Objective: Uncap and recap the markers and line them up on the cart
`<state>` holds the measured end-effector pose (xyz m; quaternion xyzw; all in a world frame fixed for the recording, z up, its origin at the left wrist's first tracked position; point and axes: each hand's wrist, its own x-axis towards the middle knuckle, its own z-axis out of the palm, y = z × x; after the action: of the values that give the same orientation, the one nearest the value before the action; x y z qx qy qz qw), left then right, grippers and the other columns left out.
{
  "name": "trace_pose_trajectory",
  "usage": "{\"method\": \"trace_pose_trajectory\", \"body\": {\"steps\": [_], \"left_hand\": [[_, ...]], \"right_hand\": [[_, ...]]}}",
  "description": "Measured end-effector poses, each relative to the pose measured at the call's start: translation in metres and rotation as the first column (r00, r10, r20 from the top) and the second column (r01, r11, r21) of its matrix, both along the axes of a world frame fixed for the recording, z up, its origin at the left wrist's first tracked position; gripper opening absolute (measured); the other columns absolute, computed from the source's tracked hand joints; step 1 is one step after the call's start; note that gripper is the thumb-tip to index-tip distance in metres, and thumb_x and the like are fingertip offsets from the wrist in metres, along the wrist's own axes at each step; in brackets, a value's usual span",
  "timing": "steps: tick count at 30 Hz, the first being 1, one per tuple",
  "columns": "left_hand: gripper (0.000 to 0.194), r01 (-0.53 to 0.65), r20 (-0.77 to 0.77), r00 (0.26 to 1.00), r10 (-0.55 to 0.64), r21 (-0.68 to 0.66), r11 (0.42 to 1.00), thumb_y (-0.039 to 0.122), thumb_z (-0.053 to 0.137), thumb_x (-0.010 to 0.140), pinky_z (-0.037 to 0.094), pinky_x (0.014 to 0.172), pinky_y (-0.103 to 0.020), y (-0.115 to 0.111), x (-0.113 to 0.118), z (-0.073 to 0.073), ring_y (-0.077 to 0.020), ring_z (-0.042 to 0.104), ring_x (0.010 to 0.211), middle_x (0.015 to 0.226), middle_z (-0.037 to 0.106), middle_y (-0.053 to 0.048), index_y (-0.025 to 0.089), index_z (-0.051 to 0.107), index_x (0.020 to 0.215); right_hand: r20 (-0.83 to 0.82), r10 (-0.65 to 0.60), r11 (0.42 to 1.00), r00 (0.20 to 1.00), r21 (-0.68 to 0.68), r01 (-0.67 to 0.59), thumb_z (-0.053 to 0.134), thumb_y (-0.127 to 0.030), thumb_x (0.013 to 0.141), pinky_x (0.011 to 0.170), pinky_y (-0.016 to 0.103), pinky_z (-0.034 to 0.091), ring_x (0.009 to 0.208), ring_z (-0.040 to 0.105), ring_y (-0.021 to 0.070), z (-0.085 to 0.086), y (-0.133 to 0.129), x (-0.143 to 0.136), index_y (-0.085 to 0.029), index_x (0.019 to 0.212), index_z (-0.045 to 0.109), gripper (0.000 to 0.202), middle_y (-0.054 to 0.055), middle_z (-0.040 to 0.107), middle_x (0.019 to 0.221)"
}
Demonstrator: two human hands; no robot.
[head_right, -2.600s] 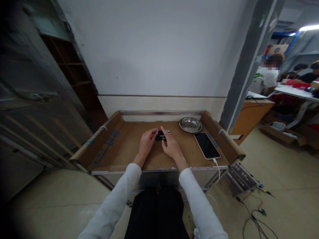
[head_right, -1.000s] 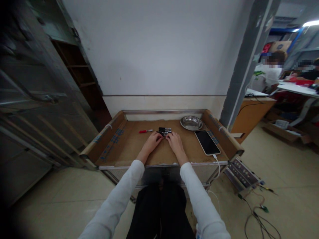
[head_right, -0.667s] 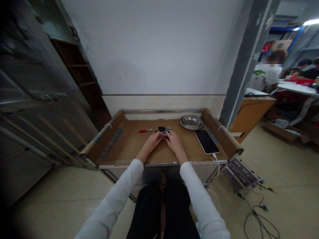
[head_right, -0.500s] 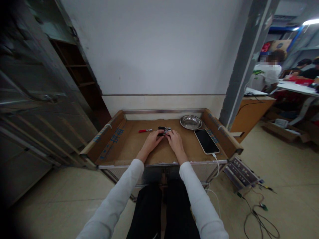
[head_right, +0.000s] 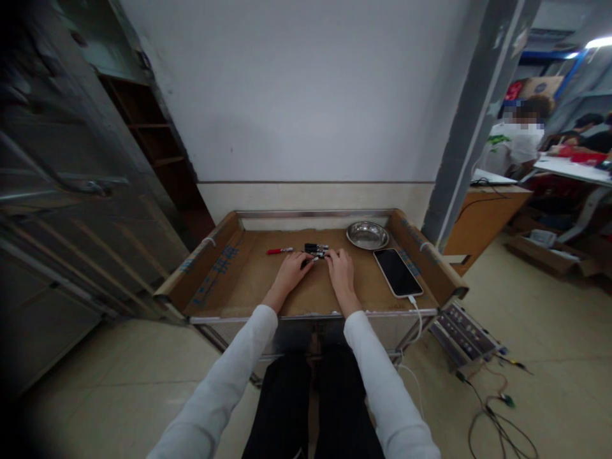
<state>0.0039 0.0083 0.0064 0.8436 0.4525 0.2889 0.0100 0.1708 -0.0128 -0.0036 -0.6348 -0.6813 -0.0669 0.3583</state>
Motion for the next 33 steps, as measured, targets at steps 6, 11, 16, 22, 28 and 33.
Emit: {"method": "trace_pose_trajectory", "body": {"steps": [6, 11, 16, 22, 28, 33], "left_hand": [[0.016, 0.039, 0.039, 0.998, -0.041, 0.05, 0.998, 0.025, 0.05, 0.09, 0.043, 0.087, -0.033, 0.002, 0.001, 0.0, -0.0194, 0.059, 0.096, 0.103, 0.065, -0.007, 0.018, 0.059, 0.101], [0.02, -0.197, 0.164, 0.97, 0.179, 0.096, 0.976, 0.027, 0.045, 0.093, 0.043, 0.084, -0.032, 0.001, -0.001, 0.003, -0.0198, 0.059, 0.093, 0.101, 0.066, -0.007, 0.018, 0.058, 0.104], [0.02, -0.53, 0.129, 0.846, 0.518, 0.093, 0.843, 0.026, 0.044, 0.092, 0.042, 0.085, -0.038, 0.0, -0.003, 0.004, -0.0265, 0.054, 0.096, 0.099, 0.064, -0.011, 0.016, 0.06, 0.1], [0.02, -0.581, 0.075, 0.813, 0.578, 0.024, 0.814, 0.016, 0.042, 0.09, 0.043, 0.084, -0.036, 0.004, -0.002, -0.004, -0.0258, 0.052, 0.099, 0.104, 0.055, -0.015, 0.011, 0.058, 0.101], [0.017, -0.597, 0.098, 0.8, 0.593, 0.025, 0.802, 0.015, 0.046, 0.087, 0.043, 0.088, -0.038, 0.005, -0.001, -0.004, -0.0261, 0.052, 0.101, 0.105, 0.053, -0.016, 0.009, 0.057, 0.099], [0.017, -0.605, 0.106, 0.792, 0.601, 0.012, 0.796, 0.012, 0.045, 0.085, 0.042, 0.091, -0.038, 0.003, -0.001, 0.0, -0.0258, 0.051, 0.103, 0.102, 0.054, -0.016, 0.009, 0.056, 0.098]], "right_hand": [[-0.032, 0.192, 0.981, 0.981, 0.024, -0.191, 0.041, -0.021, 0.091, 0.087, 0.036, 0.043, 0.097, 0.057, 0.0222, 0.007, -0.003, -0.007, -0.019, 0.106, 0.062, 0.025, 0.01, 0.063, 0.103], [-0.168, 0.494, 0.87, 0.853, 0.091, -0.485, 0.041, -0.016, 0.087, 0.103, 0.036, 0.039, 0.119, 0.05, 0.0174, 0.009, -0.006, -0.012, -0.023, 0.144, 0.024, 0.06, 0.008, 0.052, 0.133], [-0.081, 0.413, 0.91, 0.907, 0.062, -0.409, 0.04, -0.012, 0.084, 0.105, 0.041, 0.037, 0.123, 0.045, 0.0211, 0.001, 0.003, -0.01, -0.019, 0.134, 0.043, 0.05, 0.01, 0.051, 0.132], [0.003, 0.236, 0.971, 0.972, 0.032, -0.236, 0.041, -0.011, 0.082, 0.093, 0.041, 0.043, 0.106, 0.049, 0.0242, -0.007, 0.01, -0.006, -0.015, 0.109, 0.06, 0.034, 0.013, 0.055, 0.112], [0.078, 0.162, 0.987, 0.984, 0.002, -0.163, 0.043, -0.012, 0.083, 0.089, 0.038, 0.042, 0.097, 0.048, 0.0239, -0.007, 0.008, -0.006, -0.016, 0.1, 0.062, 0.026, 0.012, 0.054, 0.106], [0.094, 0.129, 0.992, 0.987, -0.012, -0.128, 0.044, -0.012, 0.083, 0.087, 0.036, 0.041, 0.095, 0.047, 0.0236, -0.009, 0.01, -0.005, -0.016, 0.101, 0.063, 0.026, 0.012, 0.054, 0.105]]}}
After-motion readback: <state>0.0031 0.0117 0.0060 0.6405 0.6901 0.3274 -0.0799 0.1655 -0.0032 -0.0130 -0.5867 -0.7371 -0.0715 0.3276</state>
